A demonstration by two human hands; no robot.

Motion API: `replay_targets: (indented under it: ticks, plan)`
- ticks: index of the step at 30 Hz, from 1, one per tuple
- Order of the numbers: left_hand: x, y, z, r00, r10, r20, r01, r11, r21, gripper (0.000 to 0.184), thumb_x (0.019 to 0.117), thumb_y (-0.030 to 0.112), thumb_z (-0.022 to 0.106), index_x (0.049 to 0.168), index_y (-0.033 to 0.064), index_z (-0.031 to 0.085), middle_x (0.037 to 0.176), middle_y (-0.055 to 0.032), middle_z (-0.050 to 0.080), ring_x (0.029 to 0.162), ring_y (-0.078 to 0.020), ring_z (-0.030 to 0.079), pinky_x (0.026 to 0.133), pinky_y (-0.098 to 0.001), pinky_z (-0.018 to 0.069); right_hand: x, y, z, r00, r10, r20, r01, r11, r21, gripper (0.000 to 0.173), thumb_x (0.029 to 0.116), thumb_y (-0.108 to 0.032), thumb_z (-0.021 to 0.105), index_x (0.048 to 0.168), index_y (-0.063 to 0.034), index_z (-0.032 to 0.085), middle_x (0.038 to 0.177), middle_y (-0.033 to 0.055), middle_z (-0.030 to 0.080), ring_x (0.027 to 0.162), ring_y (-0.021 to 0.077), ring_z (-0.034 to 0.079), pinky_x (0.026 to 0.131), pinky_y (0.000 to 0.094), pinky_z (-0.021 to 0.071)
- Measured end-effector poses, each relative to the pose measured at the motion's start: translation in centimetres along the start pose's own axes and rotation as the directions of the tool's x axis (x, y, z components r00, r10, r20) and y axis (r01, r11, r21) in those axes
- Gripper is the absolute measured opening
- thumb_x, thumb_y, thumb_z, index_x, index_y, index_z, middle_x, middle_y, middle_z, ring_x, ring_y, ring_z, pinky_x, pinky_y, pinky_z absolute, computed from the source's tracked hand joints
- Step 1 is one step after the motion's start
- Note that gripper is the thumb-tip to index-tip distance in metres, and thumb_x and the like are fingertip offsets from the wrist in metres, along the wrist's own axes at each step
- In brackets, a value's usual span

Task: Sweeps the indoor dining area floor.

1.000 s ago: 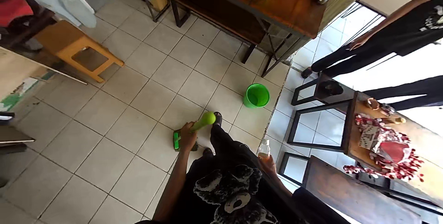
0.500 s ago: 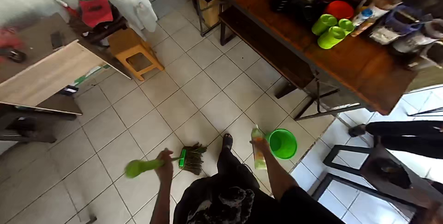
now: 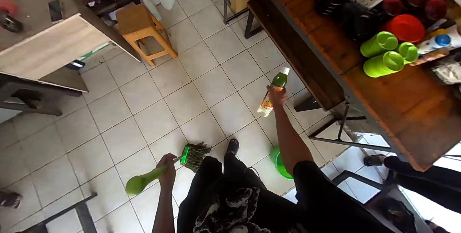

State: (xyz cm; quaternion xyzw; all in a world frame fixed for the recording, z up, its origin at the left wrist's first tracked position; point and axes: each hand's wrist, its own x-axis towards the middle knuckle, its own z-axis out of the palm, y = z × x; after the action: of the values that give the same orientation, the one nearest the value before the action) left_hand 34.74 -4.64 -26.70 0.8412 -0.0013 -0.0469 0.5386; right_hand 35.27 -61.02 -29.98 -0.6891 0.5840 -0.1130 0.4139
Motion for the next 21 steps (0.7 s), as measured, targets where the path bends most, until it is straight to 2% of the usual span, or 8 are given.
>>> replay_targets:
  ticks: [1,3,6,10,13,16,18,21]
  plan:
    - [0.2,0.2,0.4,1.000,-0.012,0.007,0.012,1.000,0.011,0.030,0.1063,0.013,0.046,0.088,0.0002,0.066,0.069,0.0087,0.058,0.059,0.0066,0.049,0.059,-0.0119,0.0441,0.0,1.0,0.6,1.000,-0.012,-0.029,0.013,1.000,0.027,0.091,0.0799,-0.062,0.079,0.142,-0.0015,0.052,0.120,0.0259,0.068,0.110,0.0421,0.067,0.095,0.0627,0.0518]
    - [0.9,0.2,1.1,1.000,-0.016,0.009,0.015,1.000,0.023,0.030,0.1063,0.015,0.047,0.088,0.0002,0.067,0.070,0.0075,0.059,0.060,0.0057,0.051,0.060,-0.0132,0.0454,-0.4,2.8,1.1,0.998,0.018,-0.053,-0.014,0.998,0.065,0.096,0.0802,-0.059,0.080,0.148,-0.0009,0.045,0.127,0.0258,0.066,0.116,0.0403,0.065,0.100,0.0599,0.0507]
    - [2.5,0.3,1.9,1.000,-0.021,0.006,0.021,0.999,0.040,0.031,0.1063,0.016,0.047,0.089,0.0002,0.068,0.073,0.0053,0.061,0.064,0.0039,0.053,0.064,-0.0148,0.0471,-1.7,7.0,1.9,0.997,0.054,-0.060,-0.051,0.998,0.046,0.100,0.0792,-0.050,0.085,0.151,0.0020,0.040,0.130,0.0267,0.064,0.119,0.0379,0.065,0.103,0.0546,0.0522]
    - [6.4,0.6,3.5,0.993,-0.113,0.016,0.111,0.991,0.074,0.029,0.1048,0.017,0.049,0.090,0.0011,0.068,0.074,0.0052,0.063,0.064,0.0028,0.055,0.067,-0.0168,0.0482,-6.2,9.8,1.5,0.982,0.143,0.123,-0.105,0.956,-0.273,0.099,0.0819,-0.049,0.084,0.152,0.0035,0.038,0.132,0.0308,0.061,0.123,0.0442,0.061,0.106,0.0582,0.0483]
    - [10.8,0.5,5.1,0.988,-0.150,0.035,0.147,0.986,0.080,0.028,0.1044,0.019,0.051,0.091,0.0022,0.068,0.074,0.0047,0.064,0.064,0.0010,0.055,0.066,-0.0193,0.0489,-7.9,10.8,2.4,0.924,0.276,0.264,-0.137,0.885,-0.444,0.099,0.0831,-0.053,0.081,0.155,-0.0012,0.036,0.132,0.0304,0.062,0.123,0.0457,0.061,0.104,0.0610,0.0488]
    - [16.5,1.0,6.8,0.978,-0.201,0.061,0.194,0.975,0.109,0.029,0.1048,0.020,0.051,0.090,0.0019,0.068,0.071,0.0052,0.062,0.059,0.0009,0.052,0.061,-0.0195,0.0469,-7.3,8.9,5.0,0.862,0.372,0.343,-0.150,0.836,-0.528,0.094,0.0822,-0.054,0.081,0.151,-0.0037,0.041,0.130,0.0271,0.064,0.121,0.0426,0.063,0.102,0.0609,0.0505]
    - [20.6,1.4,7.7,0.967,-0.233,0.100,0.216,0.964,0.156,0.031,0.1060,0.022,0.050,0.091,0.0021,0.070,0.069,0.0043,0.060,0.057,-0.0012,0.050,0.059,-0.0218,0.0459,-5.8,5.4,7.2,0.840,0.404,0.363,-0.161,0.824,-0.543,0.093,0.0822,-0.055,0.081,0.150,-0.0042,0.043,0.129,0.0257,0.065,0.120,0.0411,0.064,0.101,0.0600,0.0514]
    - [25.3,1.1,8.2,0.947,-0.278,0.158,0.237,0.942,0.236,0.035,0.1080,0.025,0.048,0.094,0.0011,0.070,0.070,0.0009,0.060,0.059,-0.0051,0.051,0.062,-0.0268,0.0465,-2.0,-1.1,10.8,0.847,0.405,0.345,-0.170,0.821,-0.545,0.093,0.0812,-0.056,0.081,0.149,-0.0033,0.044,0.130,0.0247,0.065,0.121,0.0402,0.064,0.102,0.0588,0.0514]
